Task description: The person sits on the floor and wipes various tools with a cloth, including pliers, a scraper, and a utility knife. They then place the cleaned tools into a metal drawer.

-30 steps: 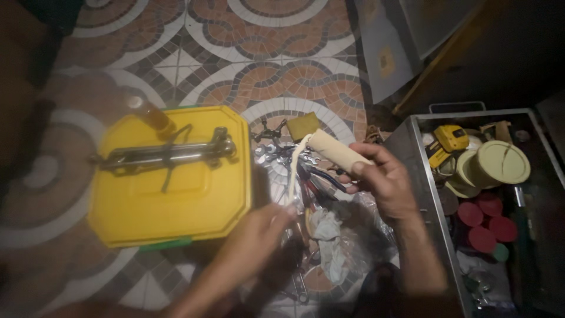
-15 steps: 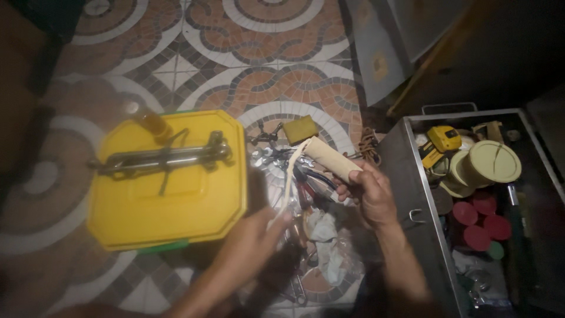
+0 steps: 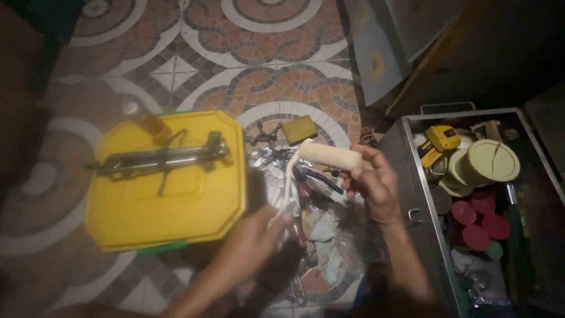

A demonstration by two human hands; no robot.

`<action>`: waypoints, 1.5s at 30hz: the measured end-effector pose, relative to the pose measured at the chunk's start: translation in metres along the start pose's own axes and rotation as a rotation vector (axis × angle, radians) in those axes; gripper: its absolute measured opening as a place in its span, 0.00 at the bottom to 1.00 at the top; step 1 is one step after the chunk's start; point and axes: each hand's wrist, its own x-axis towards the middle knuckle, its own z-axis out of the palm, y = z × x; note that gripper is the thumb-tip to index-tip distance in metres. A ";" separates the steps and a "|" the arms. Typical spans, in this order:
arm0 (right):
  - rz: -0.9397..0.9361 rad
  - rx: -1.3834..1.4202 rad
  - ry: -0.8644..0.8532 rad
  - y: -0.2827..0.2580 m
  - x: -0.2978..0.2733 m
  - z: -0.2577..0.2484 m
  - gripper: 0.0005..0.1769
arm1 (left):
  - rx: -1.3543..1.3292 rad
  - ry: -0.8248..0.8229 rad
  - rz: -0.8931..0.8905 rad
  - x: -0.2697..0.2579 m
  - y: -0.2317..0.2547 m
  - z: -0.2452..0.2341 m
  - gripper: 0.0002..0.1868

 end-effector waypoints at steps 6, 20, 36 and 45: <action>-0.201 -0.210 -0.022 -0.009 -0.004 0.017 0.27 | -0.086 0.016 0.097 -0.002 -0.019 0.002 0.20; -0.275 -0.573 0.135 -0.009 -0.018 0.028 0.12 | -0.090 -0.070 0.041 -0.011 -0.024 0.005 0.18; 0.036 -0.069 0.117 0.037 -0.004 -0.010 0.17 | -0.039 0.101 0.143 -0.011 -0.005 0.006 0.19; -0.319 -0.743 -0.071 -0.002 -0.013 0.012 0.21 | 0.310 0.107 0.361 -0.017 -0.013 0.008 0.15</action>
